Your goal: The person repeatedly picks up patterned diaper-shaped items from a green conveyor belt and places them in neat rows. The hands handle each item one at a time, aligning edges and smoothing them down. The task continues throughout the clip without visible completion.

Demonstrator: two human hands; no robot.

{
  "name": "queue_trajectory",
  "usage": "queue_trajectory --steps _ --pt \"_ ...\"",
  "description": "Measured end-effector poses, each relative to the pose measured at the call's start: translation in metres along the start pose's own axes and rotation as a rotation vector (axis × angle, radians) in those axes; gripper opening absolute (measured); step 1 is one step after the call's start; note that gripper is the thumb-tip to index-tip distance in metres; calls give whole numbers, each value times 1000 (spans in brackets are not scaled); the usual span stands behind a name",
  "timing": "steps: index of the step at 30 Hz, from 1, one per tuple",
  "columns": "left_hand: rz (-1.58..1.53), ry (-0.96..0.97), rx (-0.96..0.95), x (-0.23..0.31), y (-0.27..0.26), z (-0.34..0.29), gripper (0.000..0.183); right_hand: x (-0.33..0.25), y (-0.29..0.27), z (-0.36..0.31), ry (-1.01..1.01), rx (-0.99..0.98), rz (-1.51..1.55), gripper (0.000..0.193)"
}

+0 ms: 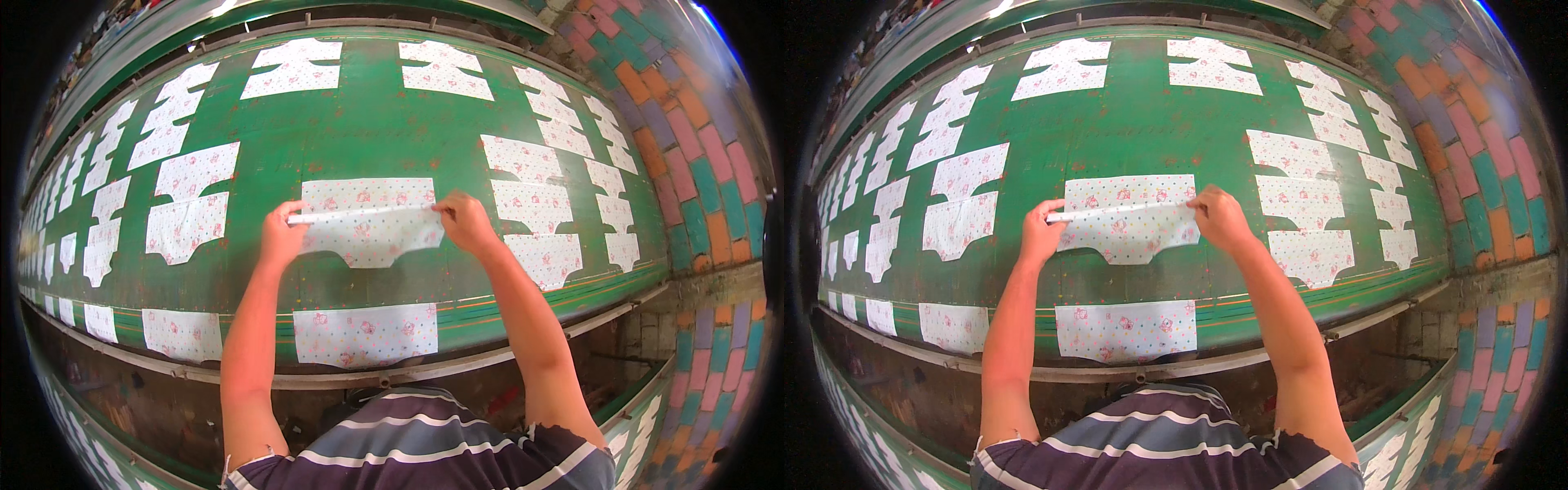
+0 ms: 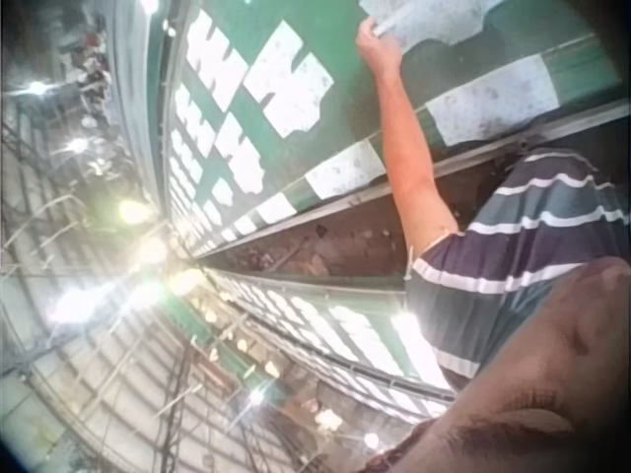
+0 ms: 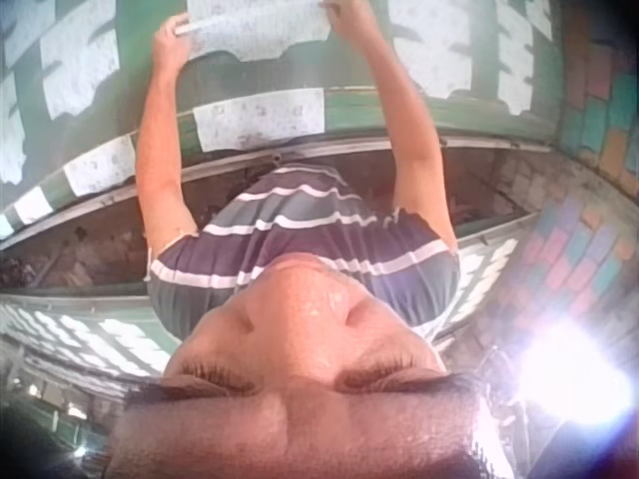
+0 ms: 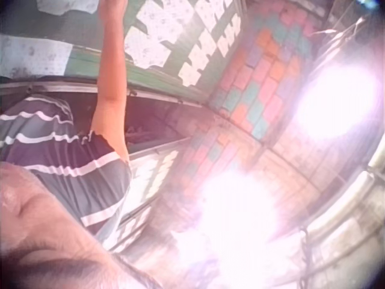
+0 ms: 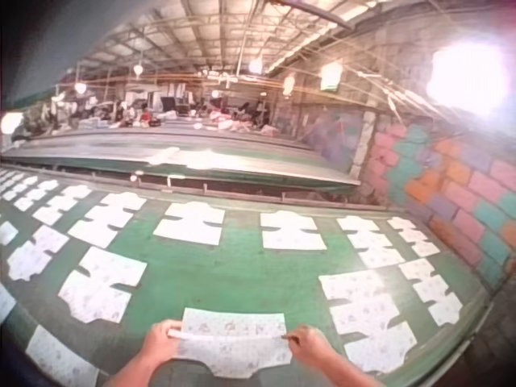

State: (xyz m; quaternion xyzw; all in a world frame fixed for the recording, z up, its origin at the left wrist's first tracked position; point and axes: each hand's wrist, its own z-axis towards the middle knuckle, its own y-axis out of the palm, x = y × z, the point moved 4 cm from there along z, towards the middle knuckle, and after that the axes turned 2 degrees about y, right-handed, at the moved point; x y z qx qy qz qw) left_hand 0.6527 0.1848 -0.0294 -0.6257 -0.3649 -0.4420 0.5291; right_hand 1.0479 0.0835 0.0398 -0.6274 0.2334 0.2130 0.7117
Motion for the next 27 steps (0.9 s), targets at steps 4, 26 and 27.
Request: queue_trajectory --steps 4,26,27 --pt "219 179 288 -10 -1 13 56 -3 18 11 -108 193 -130 30" --pt "228 606 -45 126 238 -88 35 154 -141 -161 -163 431 -99 27" --pt "226 644 -64 127 259 -93 44 173 -151 -155 -136 457 -89 24"
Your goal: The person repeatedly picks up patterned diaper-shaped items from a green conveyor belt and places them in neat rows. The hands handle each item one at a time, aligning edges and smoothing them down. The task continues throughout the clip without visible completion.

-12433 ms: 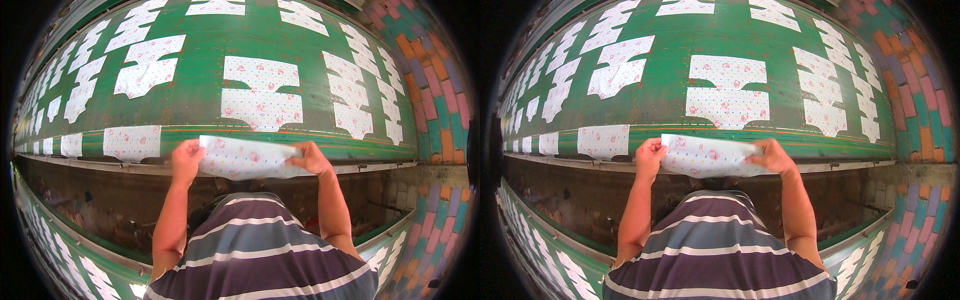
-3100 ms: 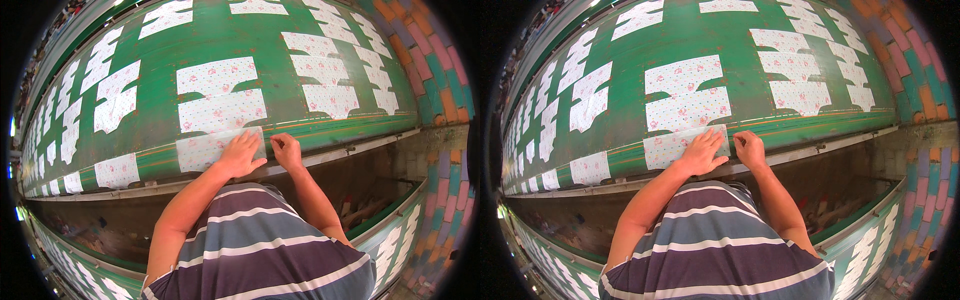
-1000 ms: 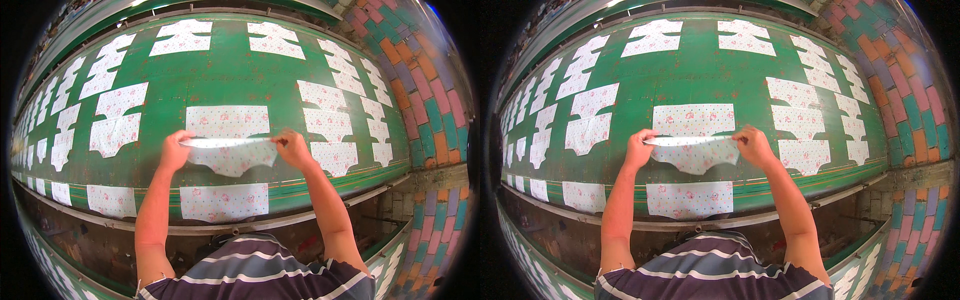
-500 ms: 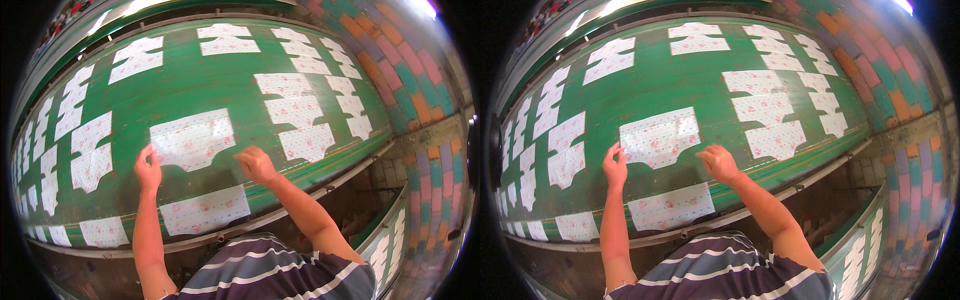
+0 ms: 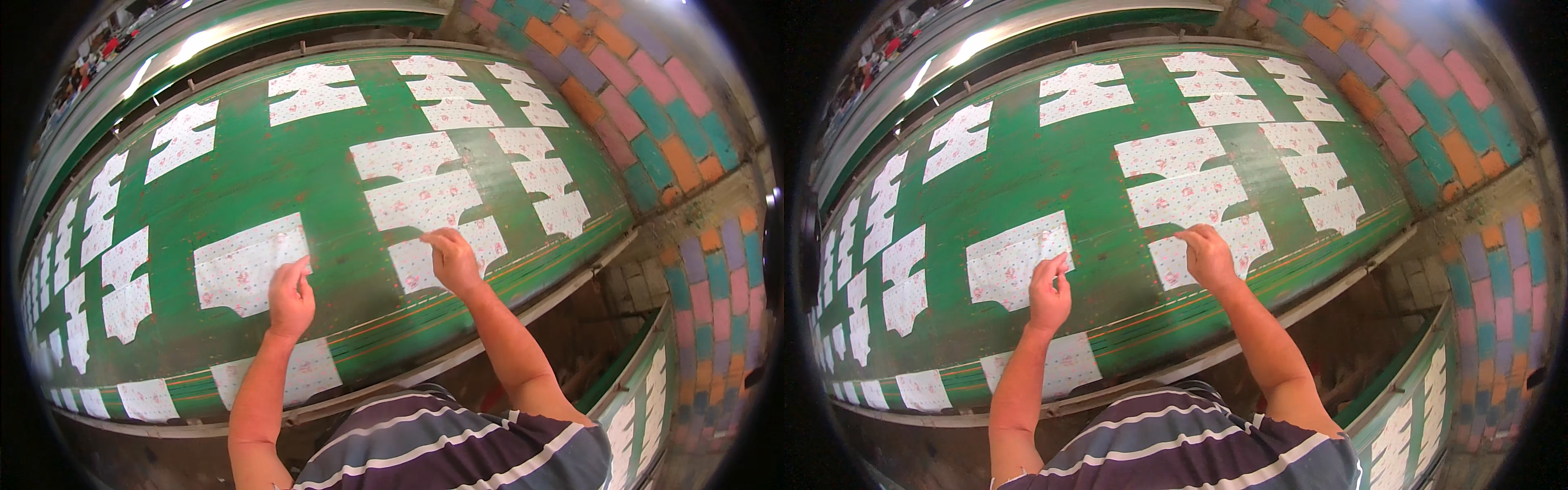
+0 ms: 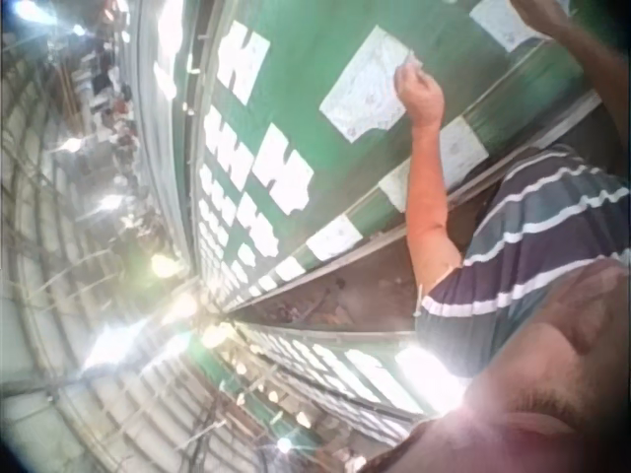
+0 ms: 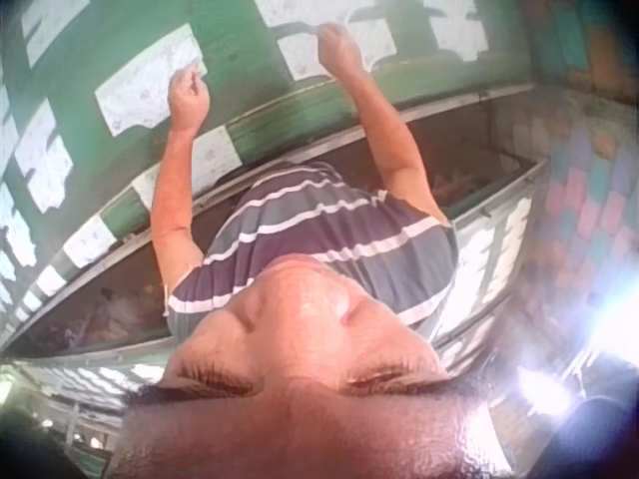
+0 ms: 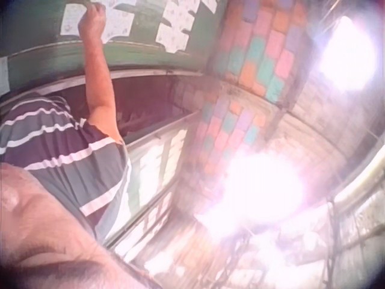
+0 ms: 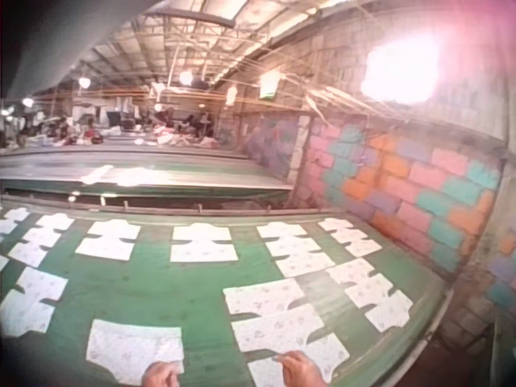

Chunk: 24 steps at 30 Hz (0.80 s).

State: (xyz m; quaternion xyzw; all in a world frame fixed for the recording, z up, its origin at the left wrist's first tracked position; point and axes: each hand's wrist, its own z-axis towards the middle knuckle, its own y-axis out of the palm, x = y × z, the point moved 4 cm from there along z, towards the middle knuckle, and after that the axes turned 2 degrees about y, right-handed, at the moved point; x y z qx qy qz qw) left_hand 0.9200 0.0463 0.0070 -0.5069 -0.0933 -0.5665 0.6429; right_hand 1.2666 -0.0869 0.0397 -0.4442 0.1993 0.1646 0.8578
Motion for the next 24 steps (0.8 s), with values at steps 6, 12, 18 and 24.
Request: queue_trajectory --steps 6,12,18,24 --pt "269 -81 -50 41 111 -24 58 124 -25 51 113 46 -59 6" --pt "541 -210 -29 65 167 -43 64 232 -35 103 262 -24 -143 8" --pt "629 -283 -15 66 166 -39 64 310 -2 187 381 -153 -347 16" --pt "681 -318 -53 68 170 -35 65 347 38 265 554 -289 -453 17"
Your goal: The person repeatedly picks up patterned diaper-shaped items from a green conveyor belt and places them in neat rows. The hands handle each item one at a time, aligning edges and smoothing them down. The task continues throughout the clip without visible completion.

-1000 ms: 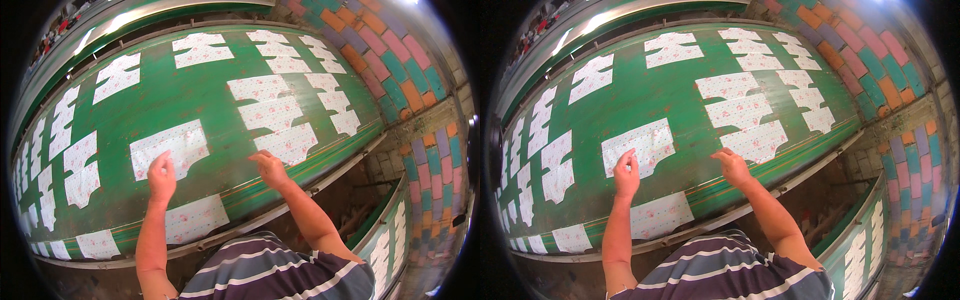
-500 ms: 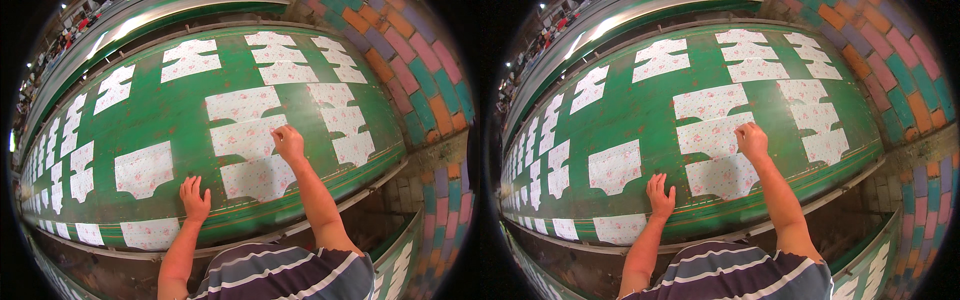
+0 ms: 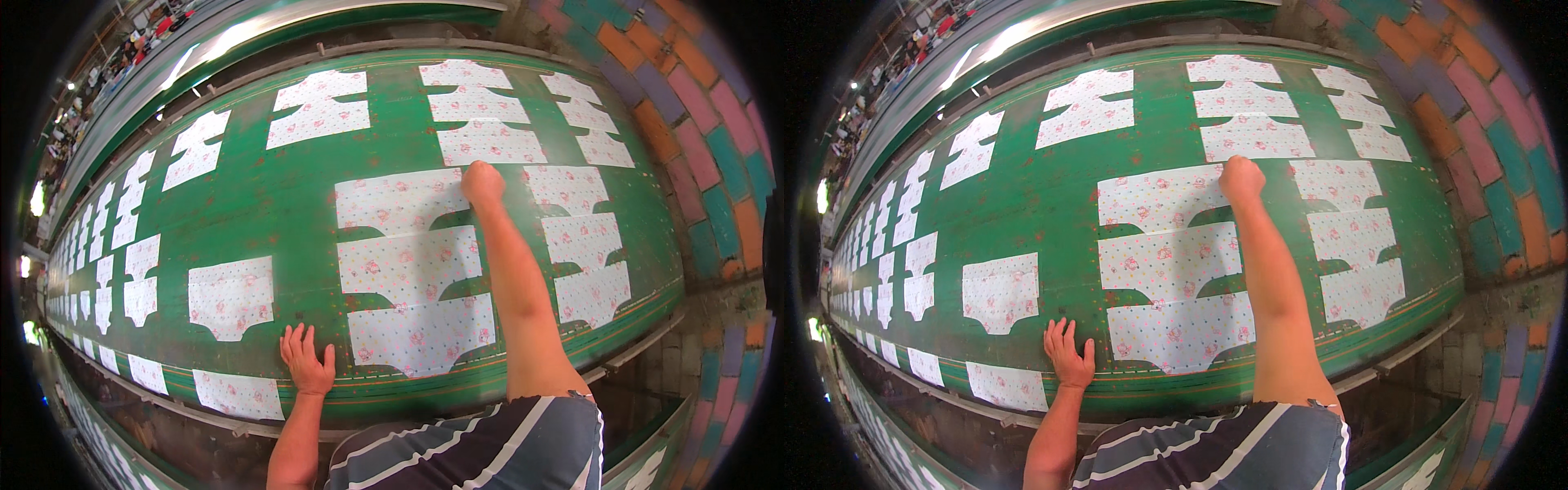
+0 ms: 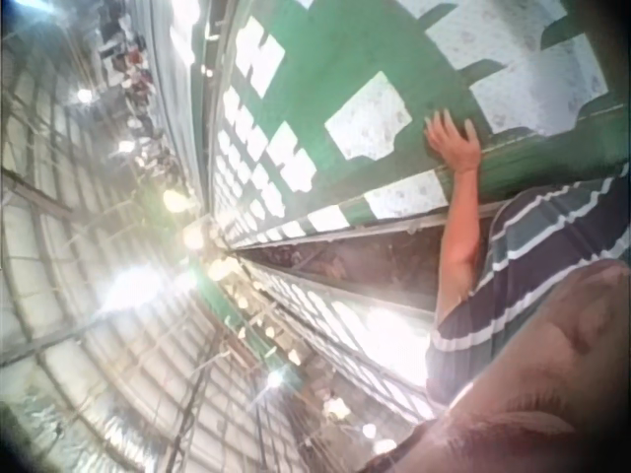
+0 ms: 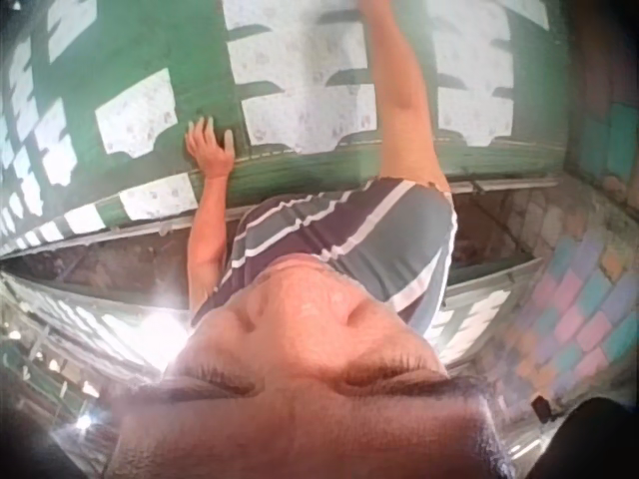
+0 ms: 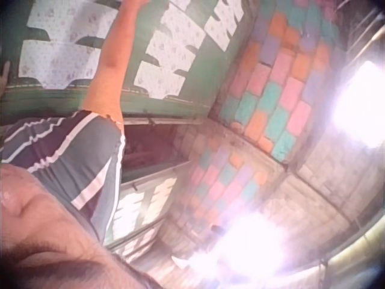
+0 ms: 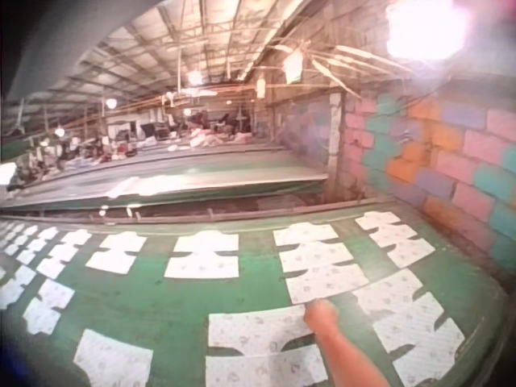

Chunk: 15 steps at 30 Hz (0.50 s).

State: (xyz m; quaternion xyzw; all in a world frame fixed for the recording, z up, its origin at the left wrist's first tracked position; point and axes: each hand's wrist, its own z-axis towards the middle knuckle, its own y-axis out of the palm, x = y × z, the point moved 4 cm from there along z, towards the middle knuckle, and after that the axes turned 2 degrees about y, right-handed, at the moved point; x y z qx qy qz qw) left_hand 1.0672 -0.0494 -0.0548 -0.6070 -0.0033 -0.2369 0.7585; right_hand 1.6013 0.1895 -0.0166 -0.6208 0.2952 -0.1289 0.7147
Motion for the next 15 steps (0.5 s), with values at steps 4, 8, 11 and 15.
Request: queue_trajectory --steps 4,8,11,15 --pt "-9 1 -7 0 -1 2 65 -9 13 16 56 -62 -19 23" --pt "-16 1 0 0 0 3 64 -9 20 18 19 -149 -41 28" --pt "-23 0 6 -1 0 3 64 -12 19 17 -75 -193 -88 31" --pt "-58 4 11 -3 -2 4 65 -28 9 2 -233 -61 -15 27"
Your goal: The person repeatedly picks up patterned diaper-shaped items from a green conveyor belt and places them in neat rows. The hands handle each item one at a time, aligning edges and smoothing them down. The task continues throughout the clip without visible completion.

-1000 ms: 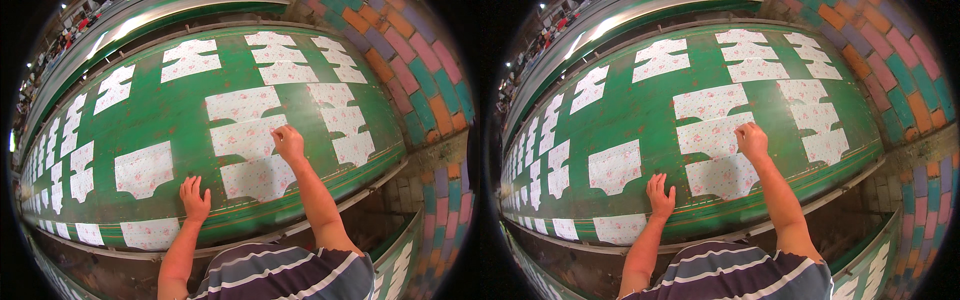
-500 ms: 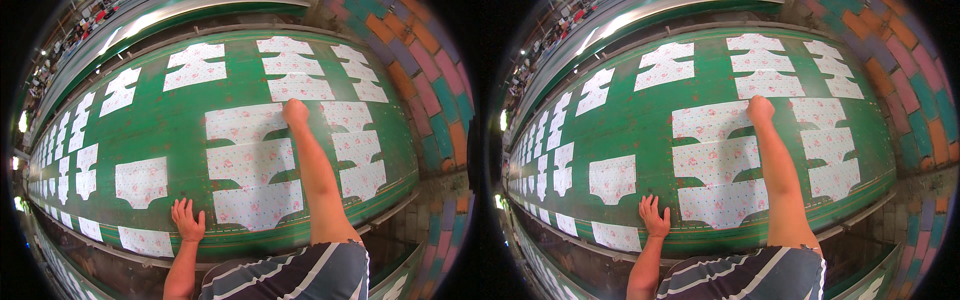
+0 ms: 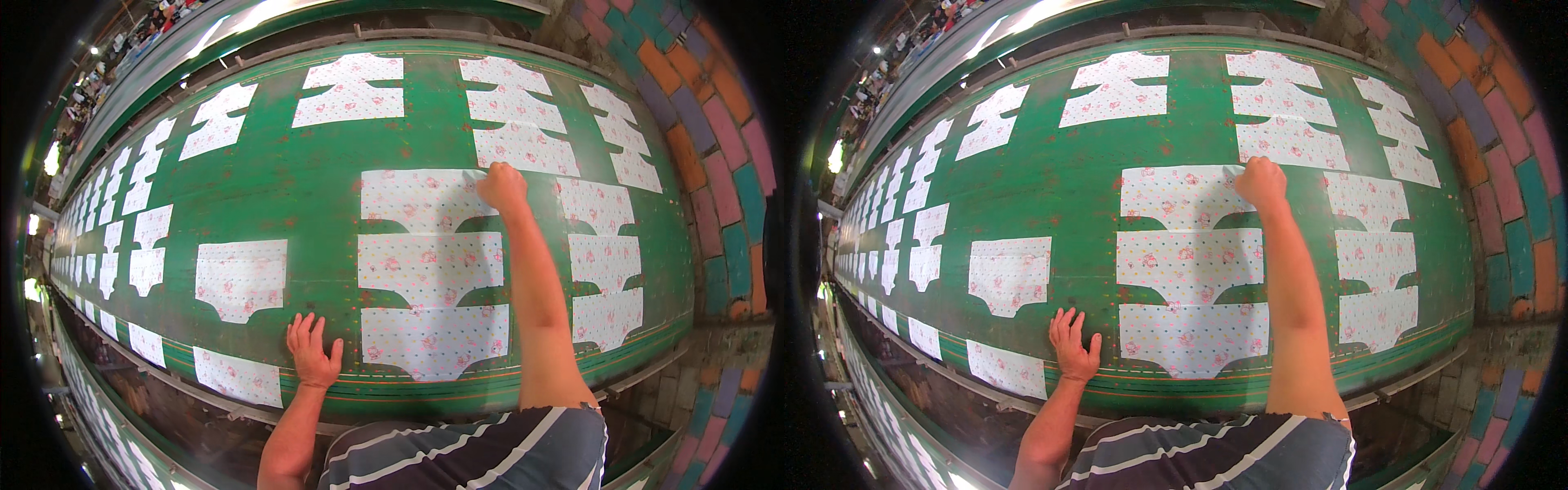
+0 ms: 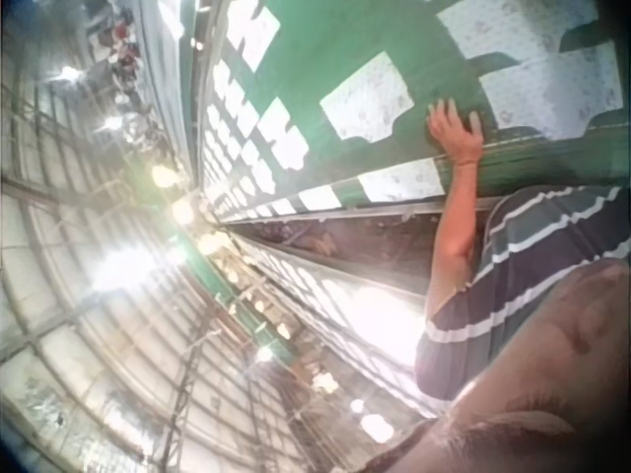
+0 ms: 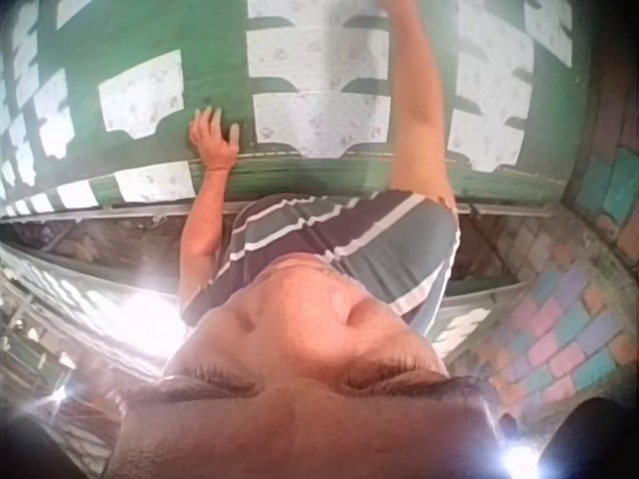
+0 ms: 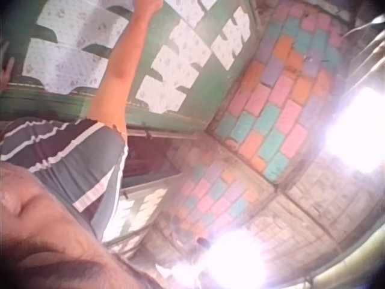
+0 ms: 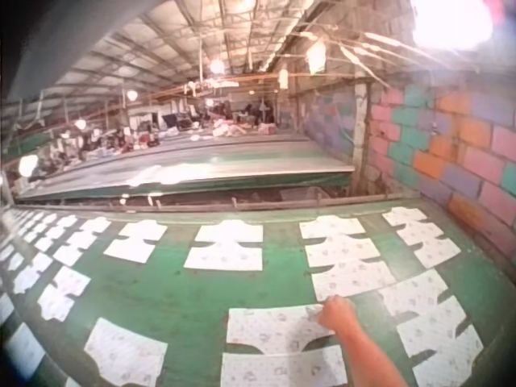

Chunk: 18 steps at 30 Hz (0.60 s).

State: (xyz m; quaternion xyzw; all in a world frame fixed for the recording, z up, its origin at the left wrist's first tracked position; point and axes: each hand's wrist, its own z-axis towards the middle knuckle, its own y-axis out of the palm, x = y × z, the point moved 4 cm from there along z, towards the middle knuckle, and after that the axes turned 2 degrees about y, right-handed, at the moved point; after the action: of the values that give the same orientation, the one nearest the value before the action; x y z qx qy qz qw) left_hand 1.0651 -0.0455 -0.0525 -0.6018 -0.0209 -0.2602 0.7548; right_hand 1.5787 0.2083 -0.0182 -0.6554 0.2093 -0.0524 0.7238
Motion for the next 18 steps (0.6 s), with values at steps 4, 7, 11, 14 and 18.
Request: queue_trajectory --steps 4,7,11,14,18 --pt "-47 37 35 0 -5 -5 63 -54 -11 -32 -170 37 335 19" --pt "-129 22 124 -6 -8 -5 65 -141 -10 -100 -373 -111 488 13" --pt "-355 -168 347 -24 -24 -2 75 -235 -35 -255 -851 -339 835 17" --pt "-295 -72 418 -23 -55 -1 88 -257 -59 -354 -1011 -580 878 15" --pt "-82 167 209 -29 -94 -17 42 -237 -79 -433 -930 -837 1024 12"
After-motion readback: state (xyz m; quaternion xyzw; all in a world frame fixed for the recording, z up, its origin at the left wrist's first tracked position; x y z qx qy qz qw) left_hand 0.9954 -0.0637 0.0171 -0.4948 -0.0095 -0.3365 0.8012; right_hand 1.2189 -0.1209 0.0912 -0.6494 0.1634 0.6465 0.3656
